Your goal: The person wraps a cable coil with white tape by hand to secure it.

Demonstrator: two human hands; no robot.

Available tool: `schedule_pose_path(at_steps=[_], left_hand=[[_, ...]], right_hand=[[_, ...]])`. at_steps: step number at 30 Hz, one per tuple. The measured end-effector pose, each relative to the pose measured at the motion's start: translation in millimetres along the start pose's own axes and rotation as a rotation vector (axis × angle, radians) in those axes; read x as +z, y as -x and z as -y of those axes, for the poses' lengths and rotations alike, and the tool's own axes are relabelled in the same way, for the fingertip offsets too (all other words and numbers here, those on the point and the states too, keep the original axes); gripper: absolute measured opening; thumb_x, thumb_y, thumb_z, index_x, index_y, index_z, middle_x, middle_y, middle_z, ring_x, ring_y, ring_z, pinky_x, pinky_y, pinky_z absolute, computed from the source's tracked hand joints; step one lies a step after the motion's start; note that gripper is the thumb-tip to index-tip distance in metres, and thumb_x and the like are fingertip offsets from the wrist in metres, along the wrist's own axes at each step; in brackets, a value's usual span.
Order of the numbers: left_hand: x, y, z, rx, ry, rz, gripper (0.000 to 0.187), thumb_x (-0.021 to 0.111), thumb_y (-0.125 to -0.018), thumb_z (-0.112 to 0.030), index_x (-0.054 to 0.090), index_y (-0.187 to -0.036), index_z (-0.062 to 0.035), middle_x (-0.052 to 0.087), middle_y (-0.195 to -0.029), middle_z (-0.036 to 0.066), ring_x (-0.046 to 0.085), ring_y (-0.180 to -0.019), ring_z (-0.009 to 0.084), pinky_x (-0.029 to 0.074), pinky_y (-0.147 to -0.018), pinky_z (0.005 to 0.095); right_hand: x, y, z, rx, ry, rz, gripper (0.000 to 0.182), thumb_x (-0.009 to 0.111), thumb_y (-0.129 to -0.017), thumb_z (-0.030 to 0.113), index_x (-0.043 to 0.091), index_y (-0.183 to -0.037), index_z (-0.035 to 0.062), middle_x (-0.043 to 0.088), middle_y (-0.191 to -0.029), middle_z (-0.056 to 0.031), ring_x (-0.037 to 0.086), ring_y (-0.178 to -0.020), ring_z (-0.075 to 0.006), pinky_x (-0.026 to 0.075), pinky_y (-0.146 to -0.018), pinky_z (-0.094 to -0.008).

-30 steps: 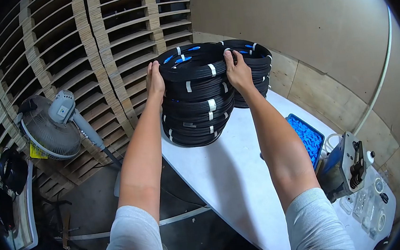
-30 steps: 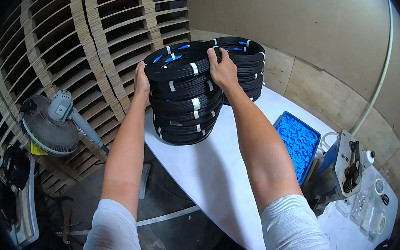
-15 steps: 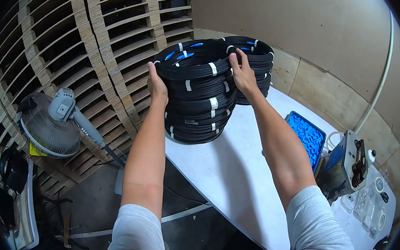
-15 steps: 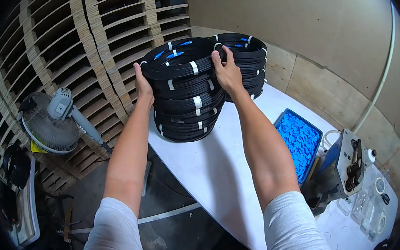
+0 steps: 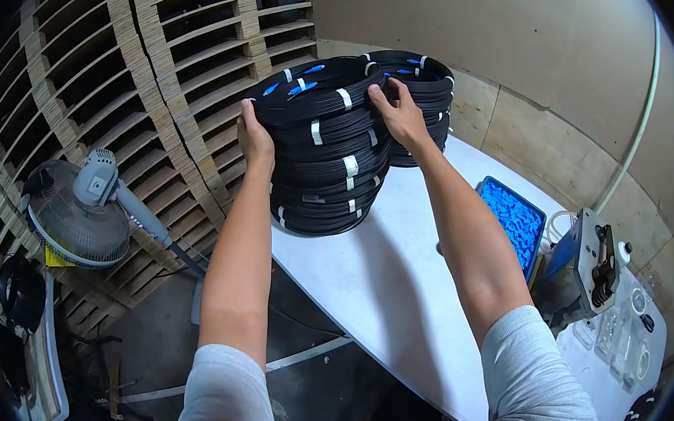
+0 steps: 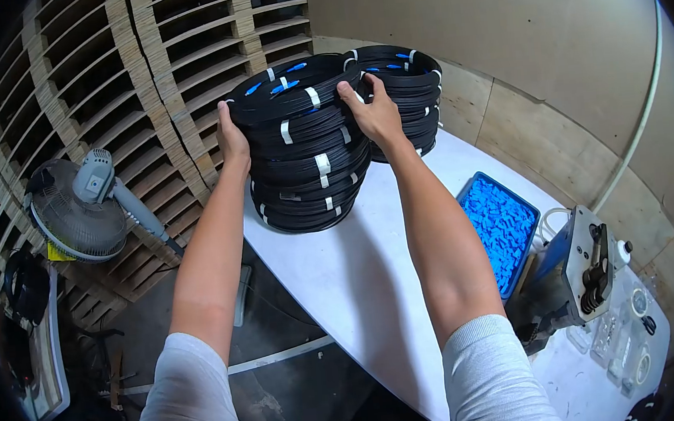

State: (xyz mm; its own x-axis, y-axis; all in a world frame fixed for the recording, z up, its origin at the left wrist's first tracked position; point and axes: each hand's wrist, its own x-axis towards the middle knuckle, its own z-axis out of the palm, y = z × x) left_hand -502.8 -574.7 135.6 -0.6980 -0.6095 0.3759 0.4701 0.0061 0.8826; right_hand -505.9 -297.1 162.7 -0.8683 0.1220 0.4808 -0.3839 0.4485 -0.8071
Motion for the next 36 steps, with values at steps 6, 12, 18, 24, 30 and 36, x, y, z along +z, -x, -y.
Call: schedule_pose_path(at_steps=[6, 12, 18, 24, 30, 36], left_hand=[[-2, -2, 4, 0.037, 0.132, 0.044, 0.073, 0.049, -0.098, -0.057, 0.056, -0.134, 0.0055, 0.058, -0.134, 0.015, 0.05, -0.126, 0.0228, 0.033, -0.109, 0.0326], [-1, 13, -3, 0.205, 0.027, -0.002, 0.059, 0.055, -0.098, -0.049, 0.06, -0.129, 0.0002, 0.063, -0.12, 0.01, 0.053, -0.114, 0.0197, 0.036, -0.104, 0.031], [2, 9, -5, 0.226, -0.041, 0.055, 0.053, 0.055, -0.098, -0.041, 0.054, -0.137, -0.0054, 0.058, -0.122, 0.012, 0.053, -0.114, 0.0223, 0.037, -0.103, 0.0327], [-3, 3, -1, 0.24, -0.329, 0.123, 0.052, 0.056, -0.093, -0.037, 0.051, -0.138, -0.0125, 0.047, -0.137, 0.022, 0.046, -0.129, 0.0365, 0.036, -0.109, 0.0431], [-1, 10, -5, 0.214, -0.381, 0.118, 0.065, 0.04, -0.1, -0.058, 0.033, -0.153, -0.0218, 0.036, -0.147, 0.023, 0.037, -0.138, 0.0413, 0.031, -0.114, 0.0471], [-3, 5, 5, 0.293, -0.333, 0.128, 0.066, 0.024, -0.103, -0.059, 0.025, -0.157, -0.0216, 0.032, -0.147, 0.027, 0.038, -0.137, 0.0428, 0.031, -0.114, 0.0477]], right_hand=[[3, -9, -24, -0.025, -0.09, 0.071, 0.111, 0.048, -0.078, 0.087, 0.047, -0.144, -0.0022, 0.056, -0.135, -0.0295, 0.057, -0.124, -0.0401, 0.042, -0.107, -0.042], [-5, 5, -3, 0.01, 0.024, 0.029, 0.111, 0.048, -0.078, 0.087, 0.039, -0.151, 0.0036, 0.059, -0.13, -0.0305, 0.055, -0.125, -0.0431, 0.041, -0.107, -0.0414], [-16, -15, 20, 0.042, 0.179, 0.117, 0.101, 0.05, -0.078, 0.085, 0.034, -0.156, 0.0207, 0.054, -0.135, -0.0329, 0.048, -0.133, -0.0439, 0.039, -0.11, -0.044], [16, -42, 73, -0.543, 0.505, 0.365, 0.085, 0.057, -0.081, 0.075, 0.058, -0.137, 0.0113, 0.053, -0.14, -0.0223, 0.045, -0.135, -0.0357, 0.028, -0.115, -0.0545], [23, -26, 76, -0.581, 0.442, 0.246, 0.076, 0.078, -0.074, 0.061, 0.068, -0.118, -0.0002, 0.066, -0.114, -0.0216, 0.055, -0.119, -0.0342, 0.03, -0.11, -0.0457], [21, -2, 77, -0.784, 0.327, 0.081, 0.062, 0.085, -0.07, 0.049, 0.072, -0.105, -0.0002, 0.067, -0.101, -0.0154, 0.054, -0.111, -0.0309, 0.029, -0.105, -0.0464]])
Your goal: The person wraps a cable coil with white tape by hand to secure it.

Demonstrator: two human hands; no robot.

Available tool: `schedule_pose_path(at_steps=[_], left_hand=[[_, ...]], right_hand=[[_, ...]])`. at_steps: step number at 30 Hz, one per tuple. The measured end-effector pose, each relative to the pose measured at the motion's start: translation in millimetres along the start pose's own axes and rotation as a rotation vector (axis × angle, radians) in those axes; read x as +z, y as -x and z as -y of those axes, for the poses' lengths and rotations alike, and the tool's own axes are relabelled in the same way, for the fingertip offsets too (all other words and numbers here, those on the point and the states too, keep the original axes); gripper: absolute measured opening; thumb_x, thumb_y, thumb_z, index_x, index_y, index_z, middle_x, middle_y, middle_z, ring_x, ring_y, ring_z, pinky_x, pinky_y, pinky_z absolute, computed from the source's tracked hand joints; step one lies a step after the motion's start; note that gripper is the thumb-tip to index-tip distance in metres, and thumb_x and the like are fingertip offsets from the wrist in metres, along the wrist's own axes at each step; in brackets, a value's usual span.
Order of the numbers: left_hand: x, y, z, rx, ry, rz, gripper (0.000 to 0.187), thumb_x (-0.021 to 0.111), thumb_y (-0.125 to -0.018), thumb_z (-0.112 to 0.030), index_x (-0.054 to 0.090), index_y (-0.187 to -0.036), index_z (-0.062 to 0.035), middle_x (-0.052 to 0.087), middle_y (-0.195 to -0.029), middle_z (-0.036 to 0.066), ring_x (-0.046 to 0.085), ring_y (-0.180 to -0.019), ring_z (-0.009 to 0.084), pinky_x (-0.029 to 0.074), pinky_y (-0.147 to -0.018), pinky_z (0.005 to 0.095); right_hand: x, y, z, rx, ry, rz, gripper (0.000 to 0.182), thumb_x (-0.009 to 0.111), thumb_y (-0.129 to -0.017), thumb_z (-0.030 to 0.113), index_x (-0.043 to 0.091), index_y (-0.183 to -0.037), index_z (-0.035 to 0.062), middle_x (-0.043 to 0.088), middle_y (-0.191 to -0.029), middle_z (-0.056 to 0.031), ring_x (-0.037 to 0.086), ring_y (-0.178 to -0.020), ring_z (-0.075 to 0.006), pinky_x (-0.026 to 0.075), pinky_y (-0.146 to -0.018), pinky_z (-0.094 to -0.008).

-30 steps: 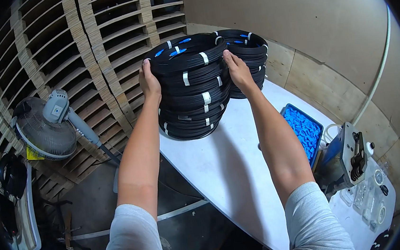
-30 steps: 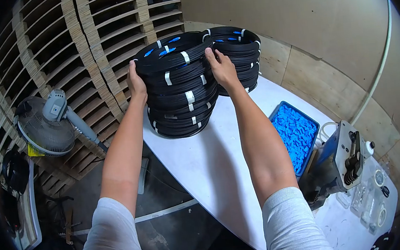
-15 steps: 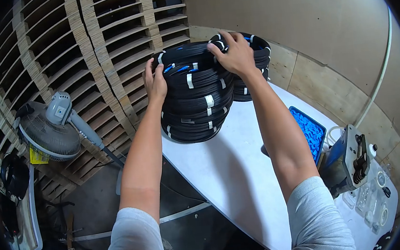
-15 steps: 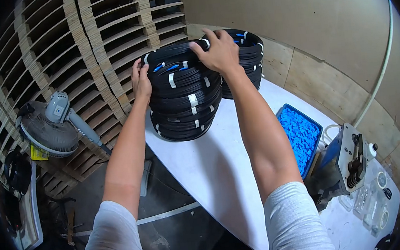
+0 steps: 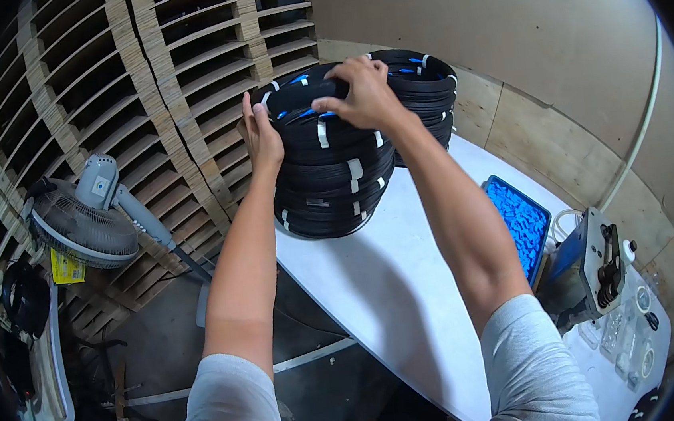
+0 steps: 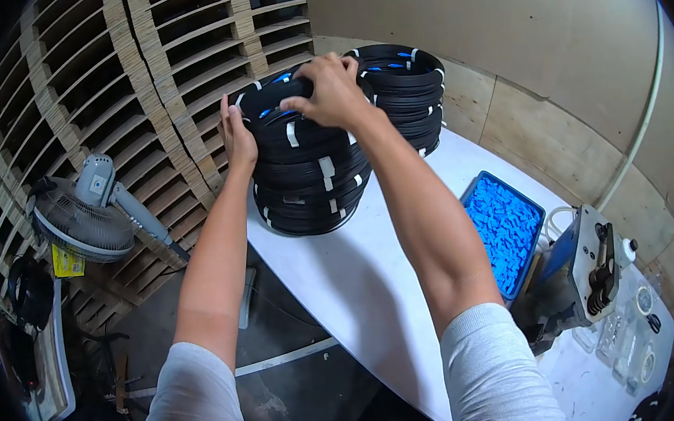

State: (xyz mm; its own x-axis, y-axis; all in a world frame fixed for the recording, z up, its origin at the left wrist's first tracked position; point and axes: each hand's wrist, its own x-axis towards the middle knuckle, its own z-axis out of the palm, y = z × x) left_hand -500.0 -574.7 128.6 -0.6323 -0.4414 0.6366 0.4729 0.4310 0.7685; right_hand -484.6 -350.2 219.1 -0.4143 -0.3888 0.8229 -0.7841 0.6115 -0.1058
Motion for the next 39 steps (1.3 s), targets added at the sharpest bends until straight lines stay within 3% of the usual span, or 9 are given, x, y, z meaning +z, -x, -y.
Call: schedule_pose_path(at_steps=[9, 11, 13, 14, 17, 22, 27, 31, 39], left_hand=[[1, -1, 2, 0.024, 0.117, -0.093, 0.063, 0.028, -0.102, -0.05, 0.042, -0.146, -0.006, 0.049, -0.135, 0.027, 0.048, -0.127, 0.0389, 0.035, -0.108, 0.0428], [1, 3, -4, -0.022, 0.151, -0.096, 0.061, 0.031, -0.101, -0.046, 0.045, -0.143, -0.0042, 0.051, -0.134, 0.027, 0.049, -0.126, 0.038, 0.036, -0.107, 0.0418], [-1, 3, -3, -0.034, 0.13, -0.115, 0.058, 0.035, -0.1, -0.042, 0.046, -0.143, -0.004, 0.051, -0.136, 0.026, 0.05, -0.126, 0.0361, 0.035, -0.108, 0.0408], [-3, 7, -14, -0.079, 0.134, -0.096, 0.06, 0.034, -0.101, -0.044, 0.045, -0.145, -0.0048, 0.051, -0.139, 0.025, 0.05, -0.127, 0.035, 0.035, -0.109, 0.0397], [-1, 7, -9, -0.026, 0.213, -0.069, 0.062, 0.033, -0.103, -0.048, 0.043, -0.148, -0.0069, 0.049, -0.143, 0.023, 0.05, -0.129, 0.0336, 0.035, -0.111, 0.0383], [-4, 13, -19, 0.03, 0.187, -0.068, 0.062, 0.032, -0.104, -0.049, 0.042, -0.148, -0.0069, 0.045, -0.148, 0.021, 0.045, -0.135, 0.0312, 0.03, -0.114, 0.0368], [-3, 7, -7, 0.019, 0.217, -0.064, 0.065, 0.032, -0.104, -0.054, 0.039, -0.15, -0.0085, 0.045, -0.148, 0.021, 0.044, -0.136, 0.0308, 0.031, -0.114, 0.0371], [-6, 8, -9, -0.062, 0.523, -0.005, 0.067, 0.035, -0.104, -0.053, 0.035, -0.153, -0.0069, 0.04, -0.152, 0.016, 0.039, -0.139, 0.0266, 0.025, -0.117, 0.0366], [-3, 9, -6, -0.021, 0.297, -0.058, 0.069, 0.028, -0.104, -0.057, 0.034, -0.151, -0.0076, 0.038, -0.151, 0.023, 0.036, -0.14, 0.0322, 0.025, -0.117, 0.0394]], right_hand=[[-5, 42, 21, -0.118, -0.103, -0.108, 0.044, 0.082, -0.077, 0.039, 0.073, -0.104, 0.0049, 0.066, -0.105, -0.0109, 0.054, -0.112, -0.0284, 0.033, -0.107, -0.0442], [-7, 37, 5, 0.219, -0.253, -0.381, 0.051, 0.073, -0.086, 0.044, 0.069, -0.117, 0.0044, 0.066, -0.117, -0.0131, 0.052, -0.122, -0.0276, 0.033, -0.11, -0.0406], [4, 33, -33, 0.703, -0.459, -0.464, 0.072, 0.063, -0.088, 0.06, 0.057, -0.137, 0.0074, 0.054, -0.136, -0.0237, 0.051, -0.127, -0.0384, 0.039, -0.107, -0.0452], [14, 35, -60, 0.851, -0.629, -0.347, 0.087, 0.055, -0.091, 0.066, 0.038, -0.151, 0.0056, 0.039, -0.149, -0.0283, 0.041, -0.138, -0.0397, 0.032, -0.113, -0.0462], [22, 47, -60, 0.951, -0.857, -0.151, 0.096, 0.055, -0.091, 0.067, 0.031, -0.152, -0.0031, 0.033, -0.156, -0.0264, 0.031, -0.146, -0.0354, 0.023, -0.118, -0.0429], [16, 53, -60, 0.934, -0.948, -0.19, 0.097, 0.057, -0.089, 0.067, 0.032, -0.152, -0.0018, 0.037, -0.154, -0.0237, 0.034, -0.144, -0.0337, 0.026, -0.117, -0.0416], [20, 55, -48, 0.923, -0.67, -0.22, 0.086, 0.06, -0.088, 0.065, 0.053, -0.138, -0.0044, 0.059, -0.134, -0.0239, 0.056, -0.125, -0.0343, 0.039, -0.109, -0.0376], [14, 65, -29, 0.898, -0.529, -0.24, 0.084, 0.06, -0.087, 0.067, 0.058, -0.134, -0.0024, 0.065, -0.125, -0.0233, 0.061, -0.118, -0.033, 0.045, -0.103, -0.0369], [-2, 60, -33, 0.705, -0.636, -0.097, 0.088, 0.065, -0.091, 0.057, 0.031, -0.154, 0.006, 0.045, -0.146, -0.0187, 0.05, -0.126, -0.0283, 0.037, -0.108, -0.0375]])
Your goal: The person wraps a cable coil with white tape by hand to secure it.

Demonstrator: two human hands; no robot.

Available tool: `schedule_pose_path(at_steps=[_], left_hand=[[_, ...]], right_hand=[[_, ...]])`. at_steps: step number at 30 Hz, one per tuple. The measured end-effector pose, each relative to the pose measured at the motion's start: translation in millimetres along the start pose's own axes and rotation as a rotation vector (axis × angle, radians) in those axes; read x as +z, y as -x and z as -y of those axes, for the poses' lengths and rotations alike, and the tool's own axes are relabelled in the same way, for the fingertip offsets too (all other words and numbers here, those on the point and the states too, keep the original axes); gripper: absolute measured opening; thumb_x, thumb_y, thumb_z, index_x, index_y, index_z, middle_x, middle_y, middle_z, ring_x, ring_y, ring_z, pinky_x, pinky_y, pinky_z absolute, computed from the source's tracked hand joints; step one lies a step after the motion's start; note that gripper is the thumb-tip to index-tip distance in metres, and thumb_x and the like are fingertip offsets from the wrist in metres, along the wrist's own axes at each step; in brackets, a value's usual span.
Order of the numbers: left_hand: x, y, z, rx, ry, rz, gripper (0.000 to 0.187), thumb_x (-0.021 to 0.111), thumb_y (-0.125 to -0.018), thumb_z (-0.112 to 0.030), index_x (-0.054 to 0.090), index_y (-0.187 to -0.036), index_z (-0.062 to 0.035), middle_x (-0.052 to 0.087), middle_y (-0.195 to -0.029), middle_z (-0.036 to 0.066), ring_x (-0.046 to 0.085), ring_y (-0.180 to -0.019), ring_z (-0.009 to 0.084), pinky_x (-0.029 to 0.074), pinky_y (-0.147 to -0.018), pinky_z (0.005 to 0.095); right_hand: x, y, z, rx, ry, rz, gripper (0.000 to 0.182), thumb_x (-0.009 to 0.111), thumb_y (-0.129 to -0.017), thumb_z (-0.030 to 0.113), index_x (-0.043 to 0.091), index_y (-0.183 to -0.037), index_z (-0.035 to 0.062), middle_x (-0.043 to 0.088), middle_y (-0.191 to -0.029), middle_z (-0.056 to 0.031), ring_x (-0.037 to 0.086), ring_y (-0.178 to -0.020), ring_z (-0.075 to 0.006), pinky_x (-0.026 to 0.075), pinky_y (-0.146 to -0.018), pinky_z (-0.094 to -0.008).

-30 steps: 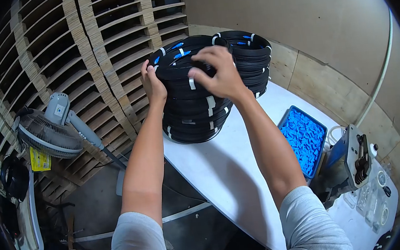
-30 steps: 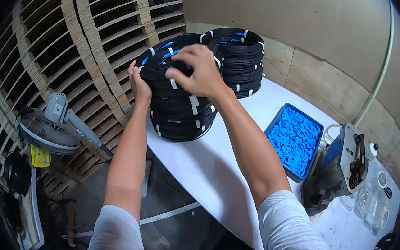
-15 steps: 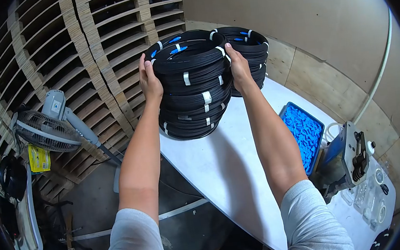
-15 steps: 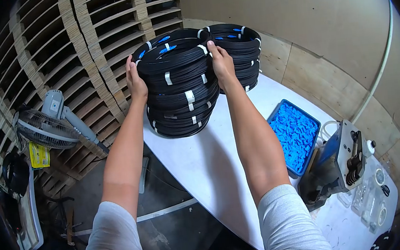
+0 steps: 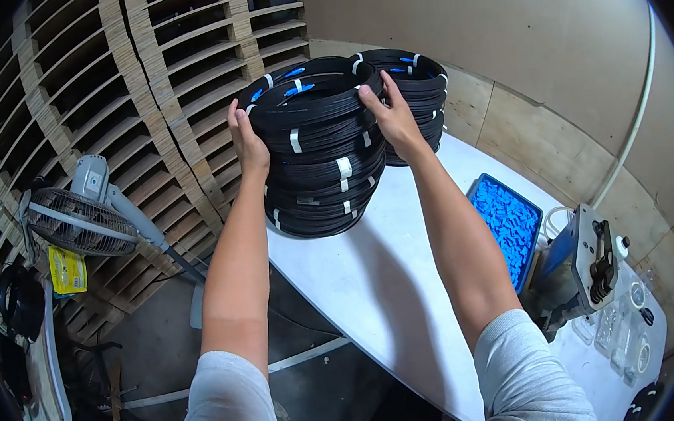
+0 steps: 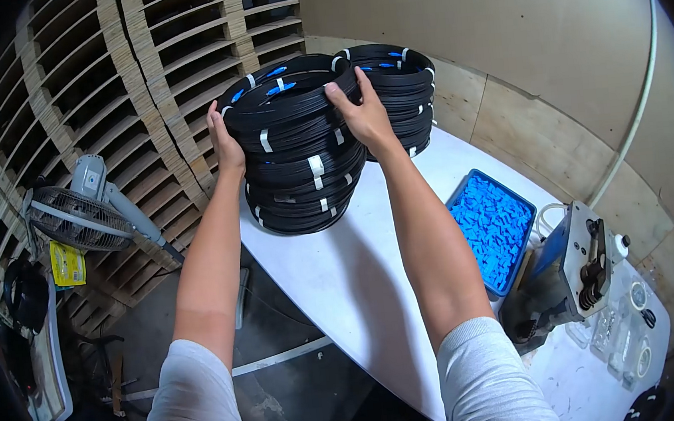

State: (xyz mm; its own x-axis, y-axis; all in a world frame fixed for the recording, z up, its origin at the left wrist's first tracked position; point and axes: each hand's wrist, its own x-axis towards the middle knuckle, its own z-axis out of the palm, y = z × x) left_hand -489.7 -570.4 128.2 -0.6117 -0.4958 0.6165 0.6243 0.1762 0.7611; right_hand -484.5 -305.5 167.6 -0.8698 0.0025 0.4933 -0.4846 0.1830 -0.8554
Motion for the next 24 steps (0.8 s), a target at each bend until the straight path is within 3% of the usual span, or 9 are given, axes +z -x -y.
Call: schedule_pose_path(at_steps=[2, 4, 11, 14, 16, 17, 19, 21, 24], left_hand=[[0, 4, -3, 0.033, -0.019, -0.014, 0.068, 0.027, -0.104, -0.058, 0.036, -0.15, -0.0072, 0.04, -0.149, 0.023, 0.039, -0.138, 0.0321, 0.027, -0.116, 0.0393], [-1, 7, -7, 0.066, -0.043, -0.03, 0.068, 0.026, -0.104, -0.058, 0.038, -0.148, -0.0067, 0.042, -0.147, 0.023, 0.042, -0.135, 0.0321, 0.028, -0.114, 0.0392], [0, 3, 2, 0.105, 0.014, -0.044, 0.062, 0.03, -0.105, -0.053, 0.039, -0.144, -0.0047, 0.046, -0.14, 0.022, 0.048, -0.127, 0.0301, 0.033, -0.111, 0.0376], [1, -2, 13, 0.122, 0.066, -0.047, 0.062, 0.03, -0.104, -0.052, 0.039, -0.141, -0.0033, 0.047, -0.138, 0.022, 0.049, -0.124, 0.0301, 0.033, -0.11, 0.0383], [1, -1, 10, 0.136, 0.064, -0.056, 0.062, 0.03, -0.104, -0.053, 0.038, -0.141, -0.0028, 0.048, -0.136, 0.022, 0.049, -0.124, 0.0303, 0.033, -0.11, 0.0388], [2, -1, 9, 0.122, 0.034, -0.051, 0.064, 0.029, -0.104, -0.055, 0.037, -0.141, -0.0032, 0.049, -0.136, 0.023, 0.05, -0.123, 0.0323, 0.035, -0.108, 0.0396], [5, 3, 1, 0.109, 0.005, -0.047, 0.066, 0.027, -0.103, -0.057, 0.036, -0.142, -0.0037, 0.05, -0.135, 0.024, 0.051, -0.122, 0.0343, 0.036, -0.107, 0.0403], [5, 7, -5, 0.1, -0.229, -0.036, 0.069, 0.024, -0.103, -0.06, 0.034, -0.143, -0.0045, 0.051, -0.135, 0.027, 0.053, -0.122, 0.0393, 0.038, -0.105, 0.0422], [6, 10, -7, 0.175, -0.269, -0.043, 0.071, 0.021, -0.102, -0.062, 0.034, -0.144, -0.0051, 0.05, -0.137, 0.029, 0.053, -0.123, 0.0424, 0.04, -0.104, 0.0435]], right_hand=[[-1, 0, -5, 0.017, -0.079, 0.013, 0.087, 0.07, -0.09, 0.051, 0.031, -0.154, 0.007, 0.045, -0.146, -0.0181, 0.049, -0.128, -0.0288, 0.037, -0.108, -0.039], [-4, -1, -11, -0.068, -0.174, 0.043, 0.099, 0.08, -0.08, 0.054, 0.033, -0.152, 0.0054, 0.039, -0.149, -0.027, 0.05, -0.129, -0.0359, 0.043, -0.105, -0.0413], [-6, 1, -15, -0.075, -0.296, 0.055, 0.097, 0.082, -0.08, 0.047, 0.031, -0.152, 0.0071, 0.037, -0.148, -0.0279, 0.055, -0.124, -0.0355, 0.047, -0.101, -0.041], [-10, 4, -16, -0.053, -0.315, 0.094, 0.105, 0.086, -0.076, 0.044, 0.026, -0.154, 0.0073, 0.033, -0.151, -0.029, 0.049, -0.131, -0.0388, 0.043, -0.106, -0.043], [-9, 6, -23, -0.156, -0.163, 0.139, 0.111, 0.089, -0.073, 0.038, 0.021, -0.157, 0.0118, 0.027, -0.155, -0.0255, 0.043, -0.136, -0.0324, 0.037, -0.112, -0.0416], [-7, 6, -26, -0.194, -0.124, 0.152, 0.125, 0.094, -0.065, 0.037, 0.015, -0.158, 0.0129, 0.025, -0.156, -0.0285, 0.032, -0.144, -0.0365, 0.03, -0.117, -0.0434], [-8, 7, -23, -0.166, -0.095, 0.137, 0.126, 0.094, -0.065, 0.036, 0.014, -0.159, 0.0129, 0.024, -0.157, -0.0287, 0.028, -0.146, -0.037, 0.028, -0.118, -0.0431], [-11, 6, -22, -0.125, -0.064, 0.127, 0.128, 0.095, -0.064, 0.033, 0.013, -0.159, 0.012, 0.025, -0.158, -0.0287, 0.021, -0.15, -0.0363, 0.024, -0.12, -0.0411], [-13, 2, -29, -0.071, -0.095, 0.135, 0.127, 0.096, -0.064, 0.03, 0.014, -0.159, 0.0114, 0.026, -0.158, -0.027, 0.025, -0.148, -0.0342, 0.024, -0.119, -0.0416]])
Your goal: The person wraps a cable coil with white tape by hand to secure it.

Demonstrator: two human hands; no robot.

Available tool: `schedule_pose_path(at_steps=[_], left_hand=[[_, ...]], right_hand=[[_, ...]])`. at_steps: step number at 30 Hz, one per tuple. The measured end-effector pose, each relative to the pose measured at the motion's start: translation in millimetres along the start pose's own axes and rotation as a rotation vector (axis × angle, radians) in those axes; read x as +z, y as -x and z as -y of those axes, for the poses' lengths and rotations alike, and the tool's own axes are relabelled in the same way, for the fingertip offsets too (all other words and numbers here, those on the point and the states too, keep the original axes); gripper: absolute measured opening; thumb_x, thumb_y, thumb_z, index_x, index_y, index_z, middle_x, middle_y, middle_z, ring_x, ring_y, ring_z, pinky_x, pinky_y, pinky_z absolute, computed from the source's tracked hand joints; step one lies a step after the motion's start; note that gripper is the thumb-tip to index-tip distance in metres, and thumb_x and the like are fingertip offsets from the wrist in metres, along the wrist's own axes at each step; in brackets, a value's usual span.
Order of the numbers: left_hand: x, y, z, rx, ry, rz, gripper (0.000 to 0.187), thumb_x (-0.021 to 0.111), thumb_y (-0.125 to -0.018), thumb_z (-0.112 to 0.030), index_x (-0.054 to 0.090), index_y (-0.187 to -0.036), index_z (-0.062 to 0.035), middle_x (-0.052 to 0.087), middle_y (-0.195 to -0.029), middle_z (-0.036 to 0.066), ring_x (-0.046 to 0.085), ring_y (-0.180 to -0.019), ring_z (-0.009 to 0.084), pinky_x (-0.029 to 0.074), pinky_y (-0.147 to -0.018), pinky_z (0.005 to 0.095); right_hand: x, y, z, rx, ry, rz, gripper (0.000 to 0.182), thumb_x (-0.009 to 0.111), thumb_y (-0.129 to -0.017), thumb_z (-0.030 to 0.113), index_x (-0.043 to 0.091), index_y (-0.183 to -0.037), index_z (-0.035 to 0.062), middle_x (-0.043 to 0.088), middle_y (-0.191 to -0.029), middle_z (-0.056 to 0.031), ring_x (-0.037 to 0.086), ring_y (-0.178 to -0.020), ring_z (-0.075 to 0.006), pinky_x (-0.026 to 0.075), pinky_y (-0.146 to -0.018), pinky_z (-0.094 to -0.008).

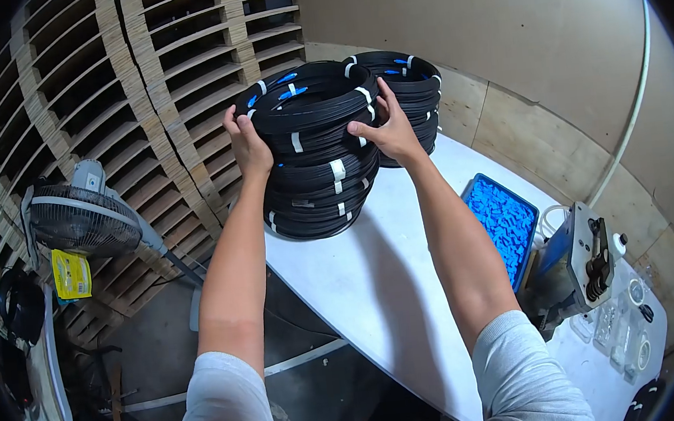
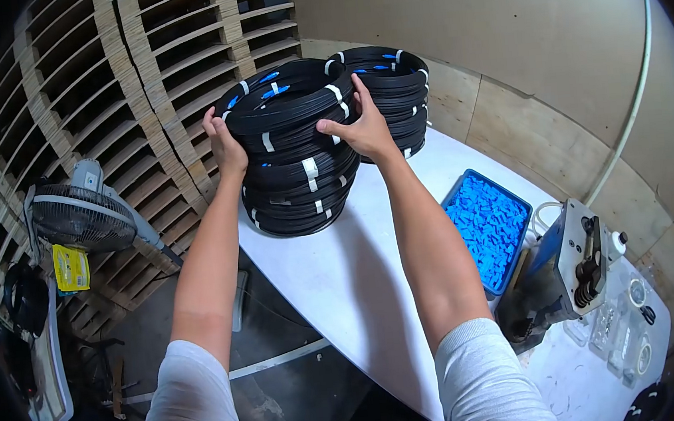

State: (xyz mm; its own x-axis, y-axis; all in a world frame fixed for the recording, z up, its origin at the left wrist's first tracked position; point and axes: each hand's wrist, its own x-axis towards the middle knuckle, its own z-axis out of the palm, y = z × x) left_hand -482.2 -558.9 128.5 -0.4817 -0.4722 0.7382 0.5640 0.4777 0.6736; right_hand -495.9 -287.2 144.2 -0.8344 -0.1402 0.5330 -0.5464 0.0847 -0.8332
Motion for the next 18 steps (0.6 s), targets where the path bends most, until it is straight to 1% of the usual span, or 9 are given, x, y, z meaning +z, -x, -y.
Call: schedule_pose_path(at_steps=[1, 2, 4, 5, 8, 9, 12, 13, 18], left_hand=[[1, -2, 4, -0.054, 0.066, -0.002, 0.072, 0.021, -0.102, -0.062, 0.035, -0.145, -0.0055, 0.049, -0.14, 0.027, 0.05, -0.127, 0.0405, 0.038, -0.107, 0.0425], [2, -3, 10, -0.052, 0.066, -0.003, 0.072, 0.021, -0.102, -0.062, 0.035, -0.145, -0.0055, 0.049, -0.14, 0.027, 0.05, -0.127, 0.0405, 0.038, -0.107, 0.0425], [4, -7, 11, -0.137, 0.137, -0.186, 0.074, 0.022, -0.102, -0.063, 0.036, -0.145, -0.004, 0.048, -0.142, 0.025, 0.047, -0.131, 0.0382, 0.034, -0.11, 0.0411], [5, -5, 11, -0.33, 0.168, -0.212, 0.079, 0.023, -0.102, -0.064, 0.035, -0.147, -0.0006, 0.045, -0.146, 0.023, 0.043, -0.135, 0.0356, 0.031, -0.113, 0.0396], [8, -18, 58, -0.379, 0.418, -0.086, 0.085, 0.024, -0.101, -0.066, 0.034, -0.148, 0.0034, 0.041, -0.15, 0.022, 0.04, -0.138, 0.0339, 0.029, -0.115, 0.0387], [7, -16, 56, -0.426, 0.472, -0.067, 0.089, 0.028, -0.099, -0.069, 0.035, -0.149, 0.0041, 0.04, -0.152, 0.02, 0.041, -0.138, 0.031, 0.027, -0.117, 0.0378], [-4, -12, 54, -0.531, 0.749, 0.035, 0.091, 0.032, -0.097, -0.072, 0.037, -0.148, 0.0033, 0.042, -0.151, 0.018, 0.04, -0.138, 0.0289, 0.026, -0.117, 0.0371], [-3, -12, 54, -0.546, 0.772, -0.02, 0.087, 0.035, -0.096, -0.071, 0.046, -0.142, 0.0022, 0.05, -0.144, 0.017, 0.046, -0.133, 0.0265, 0.031, -0.114, 0.0367], [-5, -7, 49, -0.533, 0.76, -0.065, 0.081, 0.037, -0.097, -0.07, 0.057, -0.131, 0.0011, 0.059, -0.133, 0.014, 0.054, -0.123, 0.0239, 0.037, -0.108, 0.0355]], right_hand=[[-6, -1, -4, -0.045, -0.046, 0.054, 0.111, 0.085, -0.078, 0.041, 0.016, -0.159, 0.011, 0.029, -0.158, -0.0233, 0.03, -0.146, -0.0322, 0.024, -0.119, -0.0417], [-8, -3, -9, -0.048, -0.046, 0.054, 0.111, 0.085, -0.078, 0.041, 0.016, -0.159, 0.011, 0.029, -0.158, -0.0233, 0.03, -0.146, -0.0322, 0.024, -0.119, -0.0417], [-6, -5, -10, 0.203, -0.328, -0.083, 0.099, 0.071, -0.088, 0.053, 0.018, -0.158, 0.0059, 0.034, -0.154, -0.0287, 0.035, -0.144, -0.0338, 0.031, -0.115, -0.0381], [5, -8, -21, 0.207, -0.28, -0.2, 0.083, 0.049, -0.098, 0.06, 0.028, -0.155, 0.0039, 0.04, -0.153, -0.0243, 0.04, -0.142, -0.0326, 0.032, -0.113, -0.0374], [12, -12, -43, 0.221, -0.085, -0.15, 0.082, 0.042, -0.098, 0.065, 0.04, -0.15, 0.0023, 0.046, -0.15, -0.0214, 0.042, -0.14, -0.0337, 0.03, -0.114, -0.0365], [15, -10, -39, 0.218, -0.045, -0.193, 0.081, 0.04, -0.096, 0.069, 0.052, -0.142, 0.0036, 0.055, -0.142, -0.0203, 0.047, -0.136, -0.0351, 0.033, -0.113, -0.0372], [7, 0, -23, 0.236, 0.12, -0.194, 0.078, 0.042, -0.094, 0.07, 0.059, -0.137, 0.0061, 0.061, -0.133, -0.022, 0.052, -0.131, -0.0362, 0.036, -0.109, -0.0389], [6, 3, -19, 0.234, 0.14, -0.234, 0.077, 0.045, -0.093, 0.071, 0.064, -0.131, 0.0066, 0.066, -0.125, -0.0226, 0.058, -0.123, -0.0356, 0.041, -0.105, -0.0395], [-2, 5, -19, 0.251, 0.096, -0.2, 0.076, 0.055, -0.09, 0.069, 0.064, -0.131, 0.0053, 0.069, -0.118, -0.0212, 0.062, -0.116, -0.0303, 0.044, -0.101, -0.0369]])
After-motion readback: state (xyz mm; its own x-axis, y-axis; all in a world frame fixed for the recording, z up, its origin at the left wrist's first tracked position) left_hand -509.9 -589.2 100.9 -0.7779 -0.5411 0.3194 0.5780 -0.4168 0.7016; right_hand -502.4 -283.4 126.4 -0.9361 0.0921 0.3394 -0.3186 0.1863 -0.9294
